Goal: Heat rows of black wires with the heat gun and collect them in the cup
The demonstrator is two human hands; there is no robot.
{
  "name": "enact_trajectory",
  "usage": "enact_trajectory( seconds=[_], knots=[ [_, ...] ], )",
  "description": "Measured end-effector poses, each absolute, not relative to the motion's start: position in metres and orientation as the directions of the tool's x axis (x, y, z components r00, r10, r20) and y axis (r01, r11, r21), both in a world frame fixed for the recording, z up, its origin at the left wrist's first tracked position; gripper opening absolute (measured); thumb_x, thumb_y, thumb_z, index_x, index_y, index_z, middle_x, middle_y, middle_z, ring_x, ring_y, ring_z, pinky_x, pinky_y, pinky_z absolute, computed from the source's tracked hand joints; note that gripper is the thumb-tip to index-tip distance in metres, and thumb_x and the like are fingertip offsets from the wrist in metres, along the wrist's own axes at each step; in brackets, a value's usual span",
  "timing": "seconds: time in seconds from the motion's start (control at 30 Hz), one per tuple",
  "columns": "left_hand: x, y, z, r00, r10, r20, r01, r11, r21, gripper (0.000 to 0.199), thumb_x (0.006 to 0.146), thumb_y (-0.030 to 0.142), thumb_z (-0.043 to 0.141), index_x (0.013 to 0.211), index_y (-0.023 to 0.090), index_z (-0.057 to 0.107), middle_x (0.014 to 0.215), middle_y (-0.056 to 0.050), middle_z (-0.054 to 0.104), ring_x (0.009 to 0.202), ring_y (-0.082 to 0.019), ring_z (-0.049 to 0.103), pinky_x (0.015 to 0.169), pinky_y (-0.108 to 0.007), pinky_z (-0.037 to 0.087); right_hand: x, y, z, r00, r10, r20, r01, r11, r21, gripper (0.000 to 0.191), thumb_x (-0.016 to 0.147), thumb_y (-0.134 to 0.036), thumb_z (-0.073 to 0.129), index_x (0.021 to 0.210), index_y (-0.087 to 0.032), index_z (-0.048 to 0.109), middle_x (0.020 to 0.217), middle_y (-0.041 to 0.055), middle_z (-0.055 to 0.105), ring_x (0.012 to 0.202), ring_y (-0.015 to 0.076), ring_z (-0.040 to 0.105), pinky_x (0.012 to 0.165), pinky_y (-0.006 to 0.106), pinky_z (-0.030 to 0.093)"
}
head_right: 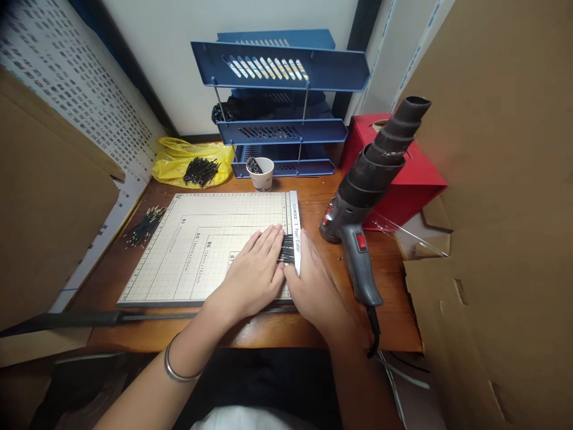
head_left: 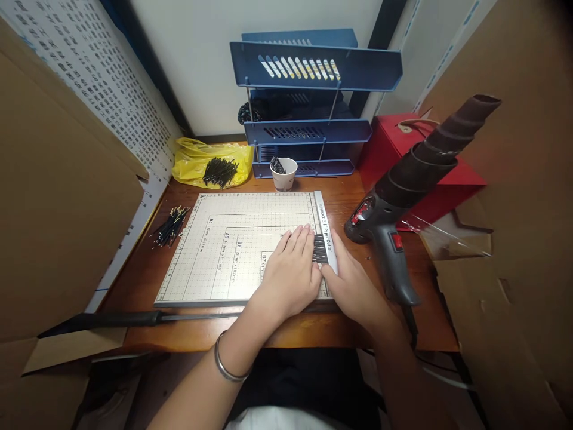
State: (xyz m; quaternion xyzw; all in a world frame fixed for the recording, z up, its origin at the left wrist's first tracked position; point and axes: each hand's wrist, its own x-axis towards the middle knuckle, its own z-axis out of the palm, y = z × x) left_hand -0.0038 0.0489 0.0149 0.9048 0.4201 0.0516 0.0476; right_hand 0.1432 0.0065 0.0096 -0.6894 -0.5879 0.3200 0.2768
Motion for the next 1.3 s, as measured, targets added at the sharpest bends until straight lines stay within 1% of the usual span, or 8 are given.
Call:
enact_trajectory(
  seconds=[0.23, 0.37, 0.47, 0.7, 0.83, 1.03, 1.17, 1.3],
  knots=[
    [-0.011, 0.027, 0.018, 0.600, 0.773, 0.206, 0.767, -0.629, 0.124, 0.060, 0.105, 0.029, 0.033, 0.156, -0.002, 0.034, 0.166, -0.017, 0.033, 0.156, -0.027, 0.027, 0.129, -0.047, 0.022, 0.144, 0.006, 0.005, 0.093, 0.995, -0.044, 0.637, -0.094, -0.766, 0.071, 0.098, -0.032, 0.035, 0.164, -0.009, 0.020, 0.167, 0.0162, 0.028, 0.155, 0.0282, 0.028, 0.126, 0.056, 0.026],
    [-0.019, 0.001, 0.014, 0.587, 0.761, 0.276, 0.766, -0.633, 0.114, 0.056, 0.108, 0.035, 0.033, 0.155, 0.005, 0.040, 0.164, -0.012, 0.037, 0.155, -0.026, 0.031, 0.128, -0.048, 0.024, 0.144, 0.007, -0.002, 0.108, 0.994, -0.029, 0.655, -0.093, -0.750, 0.069, 0.101, -0.035, 0.030, 0.163, -0.008, 0.020, 0.167, 0.0175, 0.029, 0.155, 0.0281, 0.029, 0.126, 0.055, 0.029],
    [-0.023, -0.010, 0.010, 0.591, 0.758, 0.275, 0.764, -0.636, 0.111, 0.054, 0.109, 0.038, 0.035, 0.154, 0.009, 0.043, 0.163, -0.009, 0.040, 0.154, -0.026, 0.034, 0.128, -0.047, 0.025, 0.143, 0.007, -0.004, 0.119, 0.993, 0.016, 0.651, -0.066, -0.756, 0.067, 0.101, -0.036, 0.031, 0.164, -0.015, 0.021, 0.167, 0.0142, 0.031, 0.155, 0.0270, 0.030, 0.125, 0.055, 0.029],
    [-0.023, -0.006, 0.006, 0.587, 0.766, 0.263, 0.771, -0.628, 0.110, 0.056, 0.110, 0.042, 0.033, 0.153, 0.009, 0.045, 0.163, -0.008, 0.042, 0.152, -0.026, 0.036, 0.127, -0.048, 0.027, 0.140, 0.005, 0.004, 0.145, 0.989, -0.040, 0.644, -0.125, -0.755, 0.071, 0.101, -0.039, 0.034, 0.164, -0.010, 0.020, 0.168, 0.0148, 0.027, 0.156, 0.0281, 0.027, 0.127, 0.055, 0.026],
    [-0.021, -0.005, 0.004, 0.583, 0.764, 0.276, 0.768, -0.629, 0.121, 0.057, 0.110, 0.043, 0.033, 0.153, 0.008, 0.045, 0.163, -0.009, 0.042, 0.152, -0.026, 0.036, 0.127, -0.049, 0.028, 0.140, 0.012, 0.004, 0.187, 0.982, -0.002, 0.629, -0.121, -0.768, 0.070, 0.101, -0.039, 0.034, 0.163, -0.008, 0.023, 0.168, 0.0155, 0.028, 0.155, 0.0294, 0.029, 0.126, 0.056, 0.026],
    [-0.022, -0.009, 0.002, 0.613, 0.743, 0.267, 0.736, -0.660, 0.146, 0.056, 0.110, 0.044, 0.032, 0.153, 0.011, 0.044, 0.165, -0.006, 0.039, 0.154, -0.026, 0.033, 0.128, -0.048, 0.025, 0.142, 0.022, 0.002, 0.179, 0.983, 0.032, 0.637, -0.091, -0.766, 0.068, 0.099, -0.034, 0.037, 0.162, -0.013, 0.025, 0.166, 0.0143, 0.032, 0.154, 0.0295, 0.031, 0.126, 0.057, 0.028],
    [-0.021, -0.010, 0.003, 0.611, 0.751, 0.249, 0.739, -0.655, 0.161, 0.055, 0.110, 0.045, 0.032, 0.151, 0.011, 0.047, 0.164, -0.009, 0.041, 0.154, -0.027, 0.033, 0.127, -0.049, 0.026, 0.142, 0.021, 0.008, 0.146, 0.989, 0.024, 0.648, -0.078, -0.757, 0.070, 0.095, -0.029, 0.040, 0.162, -0.017, 0.026, 0.166, 0.0126, 0.034, 0.153, 0.0302, 0.034, 0.125, 0.058, 0.030],
    [-0.018, -0.010, 0.003, 0.608, 0.755, 0.245, 0.740, -0.651, 0.167, 0.054, 0.109, 0.046, 0.034, 0.148, 0.010, 0.050, 0.164, -0.013, 0.040, 0.154, -0.028, 0.032, 0.128, -0.050, 0.025, 0.142, 0.022, 0.011, 0.152, 0.988, 0.023, 0.658, -0.084, -0.749, 0.070, 0.094, -0.029, 0.040, 0.162, -0.015, 0.027, 0.166, 0.0133, 0.034, 0.153, 0.0297, 0.033, 0.126, 0.055, 0.029]
  ],
)
